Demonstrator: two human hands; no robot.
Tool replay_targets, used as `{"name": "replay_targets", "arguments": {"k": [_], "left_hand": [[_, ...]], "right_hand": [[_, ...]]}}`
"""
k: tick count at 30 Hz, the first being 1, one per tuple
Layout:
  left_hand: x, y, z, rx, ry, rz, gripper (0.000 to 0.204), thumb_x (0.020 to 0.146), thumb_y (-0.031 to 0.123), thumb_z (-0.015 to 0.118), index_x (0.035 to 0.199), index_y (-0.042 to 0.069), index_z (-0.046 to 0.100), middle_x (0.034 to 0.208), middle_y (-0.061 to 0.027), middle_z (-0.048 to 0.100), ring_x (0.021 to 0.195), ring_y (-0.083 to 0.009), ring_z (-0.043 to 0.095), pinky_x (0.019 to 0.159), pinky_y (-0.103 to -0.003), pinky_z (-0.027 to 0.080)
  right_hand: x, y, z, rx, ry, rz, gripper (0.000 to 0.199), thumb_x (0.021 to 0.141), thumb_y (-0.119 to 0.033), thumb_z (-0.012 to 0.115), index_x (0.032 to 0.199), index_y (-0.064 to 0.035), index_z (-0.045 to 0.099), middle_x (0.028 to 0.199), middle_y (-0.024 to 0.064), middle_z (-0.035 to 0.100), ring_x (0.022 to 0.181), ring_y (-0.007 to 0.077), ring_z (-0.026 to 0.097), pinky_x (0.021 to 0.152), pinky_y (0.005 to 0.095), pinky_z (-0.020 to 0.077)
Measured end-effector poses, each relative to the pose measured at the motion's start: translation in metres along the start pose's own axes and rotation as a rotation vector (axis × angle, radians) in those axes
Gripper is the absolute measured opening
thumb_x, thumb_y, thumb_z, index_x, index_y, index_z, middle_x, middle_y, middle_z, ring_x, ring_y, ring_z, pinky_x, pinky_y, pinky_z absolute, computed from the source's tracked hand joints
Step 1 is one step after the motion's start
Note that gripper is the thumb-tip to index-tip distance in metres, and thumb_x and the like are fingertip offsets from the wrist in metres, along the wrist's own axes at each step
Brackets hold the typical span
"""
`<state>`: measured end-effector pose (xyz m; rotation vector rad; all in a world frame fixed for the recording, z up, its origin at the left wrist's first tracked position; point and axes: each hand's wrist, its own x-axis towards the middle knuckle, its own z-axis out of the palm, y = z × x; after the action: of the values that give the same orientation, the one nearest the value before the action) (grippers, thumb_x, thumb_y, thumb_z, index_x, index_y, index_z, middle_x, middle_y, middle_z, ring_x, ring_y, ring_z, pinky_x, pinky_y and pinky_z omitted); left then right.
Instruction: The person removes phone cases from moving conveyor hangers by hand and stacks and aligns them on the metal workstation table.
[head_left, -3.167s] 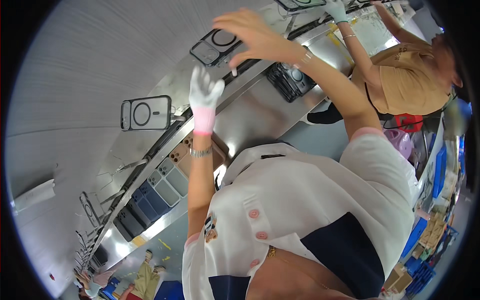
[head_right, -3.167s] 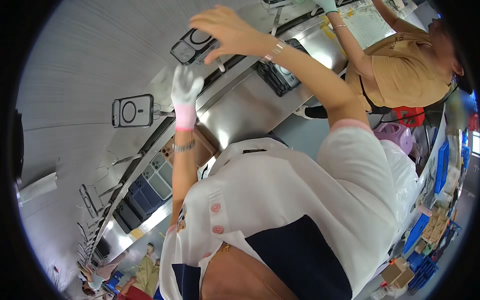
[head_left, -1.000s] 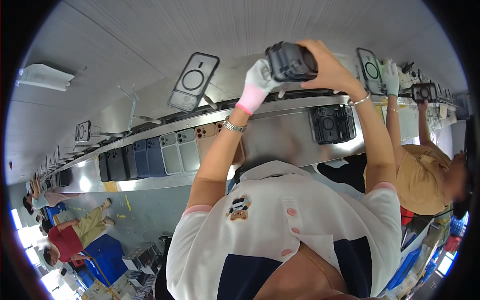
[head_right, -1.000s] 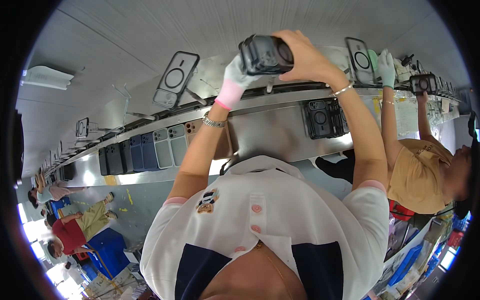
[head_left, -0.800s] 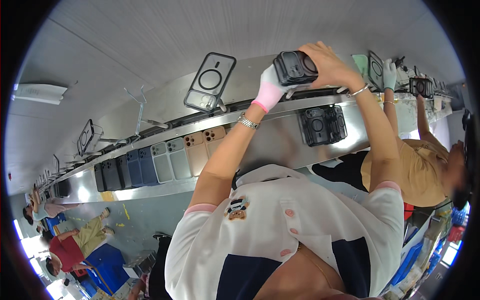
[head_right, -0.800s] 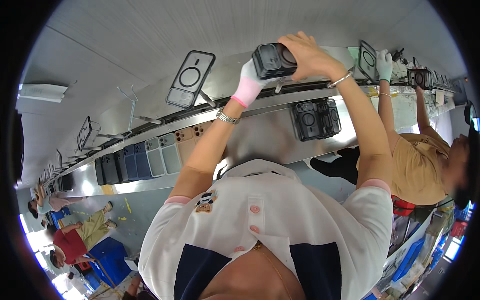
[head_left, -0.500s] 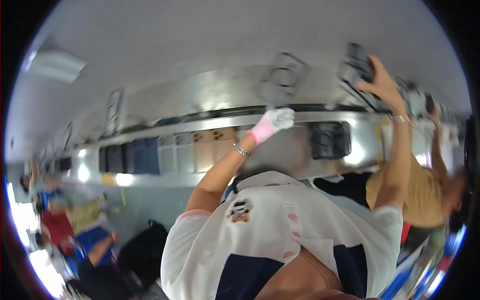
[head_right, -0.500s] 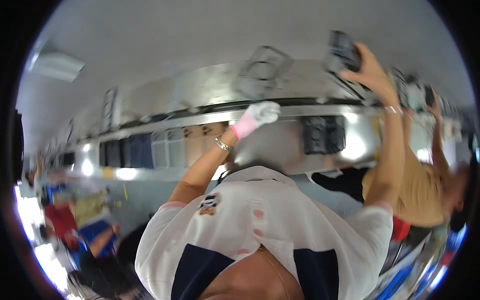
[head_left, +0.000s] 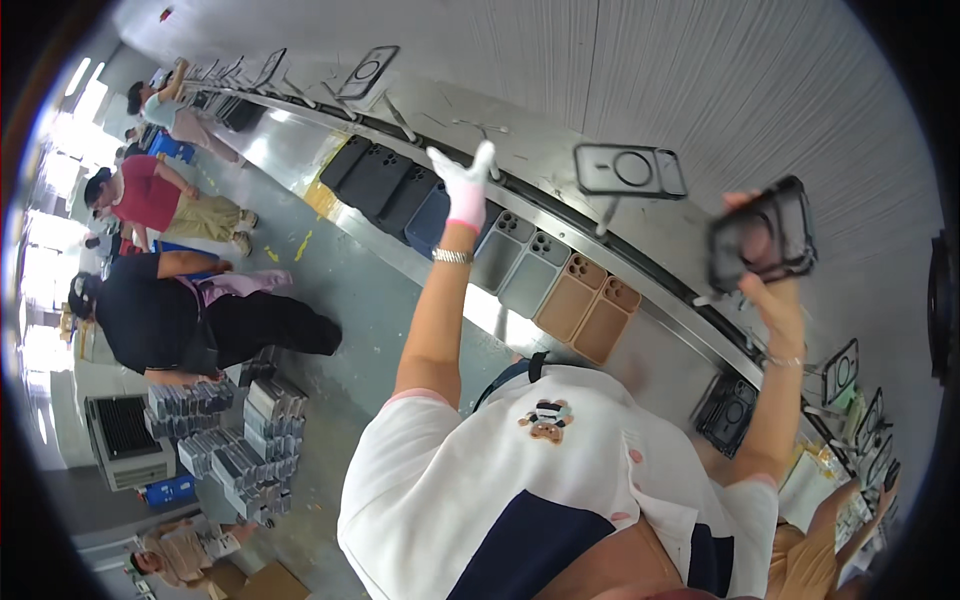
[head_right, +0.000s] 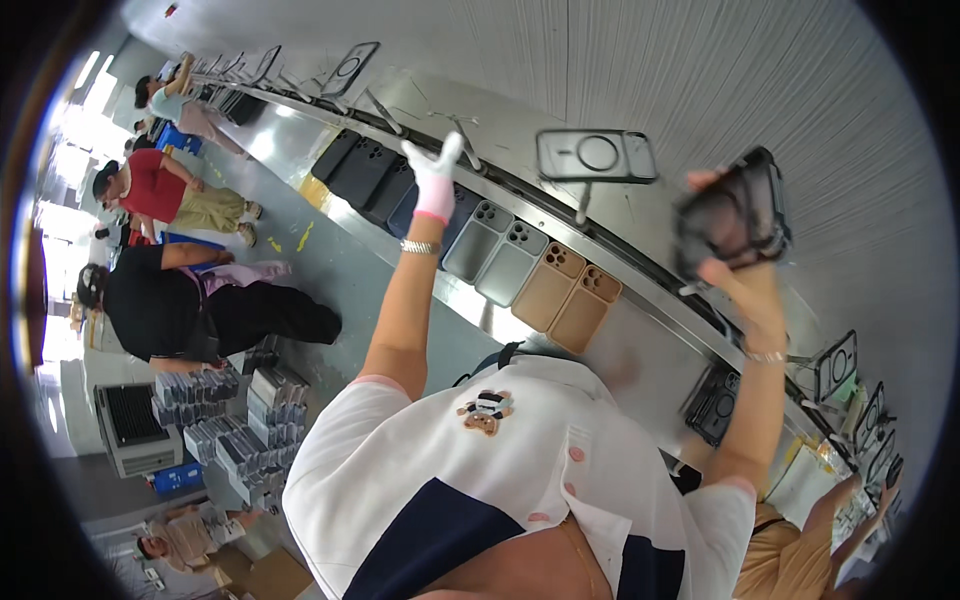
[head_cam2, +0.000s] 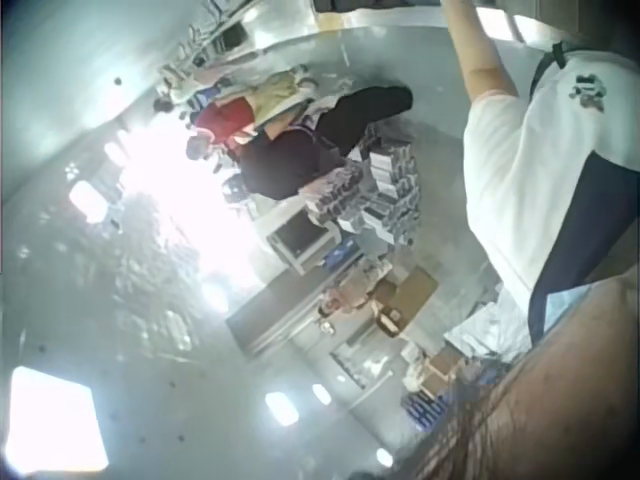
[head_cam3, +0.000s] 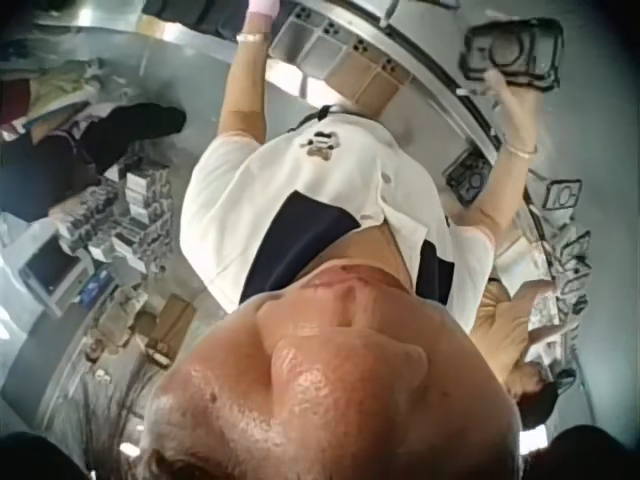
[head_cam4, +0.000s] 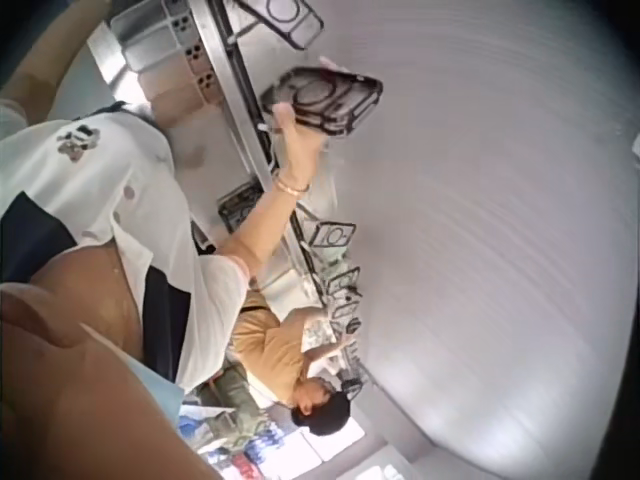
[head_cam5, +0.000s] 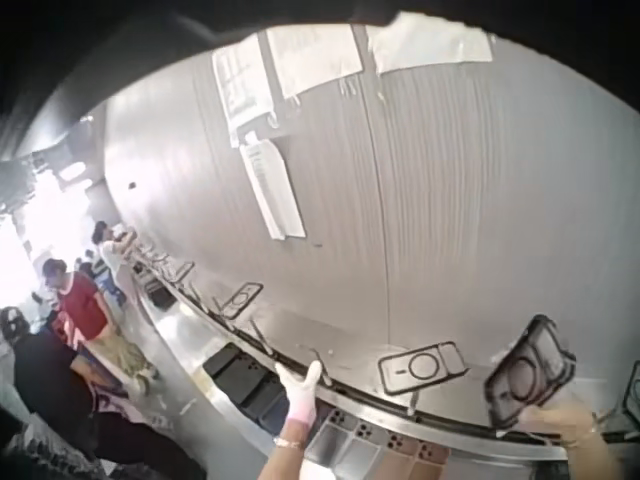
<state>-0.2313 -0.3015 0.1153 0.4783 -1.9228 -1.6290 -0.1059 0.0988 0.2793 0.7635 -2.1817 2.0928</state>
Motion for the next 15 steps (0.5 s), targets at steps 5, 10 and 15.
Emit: {"name": "replay_targets", "arguments": {"k": [5, 10, 15], "left_hand": [[0.05, 0.01, 0.018, -0.491, -0.342, -0.06, 0.063, 0.096, 0.011, 0.058, 0.147, -0.002, 0.026, 0.114, -0.009, 0.061, 0.102, -0.0131, 0.06, 0.088, -0.024, 0.046], [0.028, 0.025, 0.045, -0.405, -0.799, -0.052, 0.045, 0.098, 0.009, 0.051, 0.14, -0.003, 0.039, 0.099, -0.0048, 0.064, 0.094, -0.0125, 0.06, 0.075, -0.022, 0.044], [-0.029, 0.038, 0.06, -0.493, -0.896, -0.058, 0.027, 0.094, 0.008, 0.058, 0.119, 0.0, 0.052, 0.105, -0.0091, 0.065, 0.091, -0.0118, 0.061, 0.079, -0.024, 0.048]], "right_hand": [[0.085, 0.046, 0.058, 0.128, -0.042, -0.093, 0.082, 0.074, -0.027, 0.084, 0.139, -0.0085, 0.039, 0.13, 0.009, 0.053, 0.12, 0.0182, 0.051, 0.1, 0.0343, 0.044], [0.119, 0.072, 0.039, -0.165, 0.014, 0.195, 0.073, 0.07, -0.026, 0.086, 0.133, -0.014, 0.052, 0.11, 0.0, 0.058, 0.103, 0.0138, 0.055, 0.09, 0.0293, 0.0465], [0.056, 0.057, 0.018, -0.139, -0.038, 0.194, 0.079, 0.066, -0.029, 0.088, 0.133, -0.011, 0.051, 0.116, -0.0005, 0.056, 0.109, 0.015, 0.053, 0.093, 0.0308, 0.0456]]}}
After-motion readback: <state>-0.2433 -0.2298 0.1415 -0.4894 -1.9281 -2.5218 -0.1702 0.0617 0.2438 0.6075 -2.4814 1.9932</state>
